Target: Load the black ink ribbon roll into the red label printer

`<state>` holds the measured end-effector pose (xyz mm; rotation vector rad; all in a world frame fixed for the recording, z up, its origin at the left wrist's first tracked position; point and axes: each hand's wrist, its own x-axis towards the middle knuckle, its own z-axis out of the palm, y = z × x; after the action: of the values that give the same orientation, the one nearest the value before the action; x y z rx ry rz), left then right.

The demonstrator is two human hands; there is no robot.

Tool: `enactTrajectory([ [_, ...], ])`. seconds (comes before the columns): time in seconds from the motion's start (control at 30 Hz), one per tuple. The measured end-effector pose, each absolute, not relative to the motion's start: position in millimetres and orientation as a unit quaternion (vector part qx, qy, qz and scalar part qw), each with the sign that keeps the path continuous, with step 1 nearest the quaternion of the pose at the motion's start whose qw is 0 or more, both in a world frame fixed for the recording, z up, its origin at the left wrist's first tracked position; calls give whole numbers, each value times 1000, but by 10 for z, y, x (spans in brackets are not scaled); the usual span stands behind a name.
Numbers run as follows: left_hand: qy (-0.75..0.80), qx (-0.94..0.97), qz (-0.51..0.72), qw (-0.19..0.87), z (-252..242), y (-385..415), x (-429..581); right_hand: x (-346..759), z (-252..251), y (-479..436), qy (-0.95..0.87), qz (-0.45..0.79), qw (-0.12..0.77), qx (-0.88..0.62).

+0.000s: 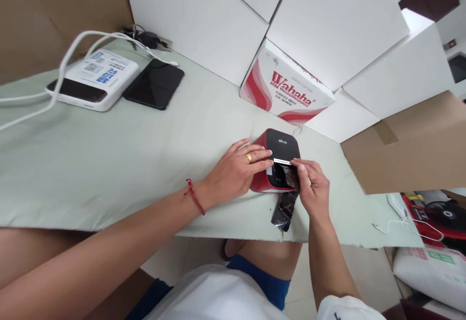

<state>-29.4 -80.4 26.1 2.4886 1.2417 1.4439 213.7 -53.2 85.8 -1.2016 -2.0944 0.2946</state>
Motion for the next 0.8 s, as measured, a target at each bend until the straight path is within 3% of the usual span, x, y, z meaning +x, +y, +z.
enactTrajectory([
  [0.27, 364, 792, 487, -49, 313, -806, -384, 2189, 762, -895, -842, 93, 381, -370],
  [0.57, 419, 812, 401, 66, 354, -872, -400, 2204, 774, -928, -848, 93, 369, -370],
  [0.8, 443, 813, 374, 45, 359, -930, -368, 2192, 910, -877, -855, 102, 347, -371],
])
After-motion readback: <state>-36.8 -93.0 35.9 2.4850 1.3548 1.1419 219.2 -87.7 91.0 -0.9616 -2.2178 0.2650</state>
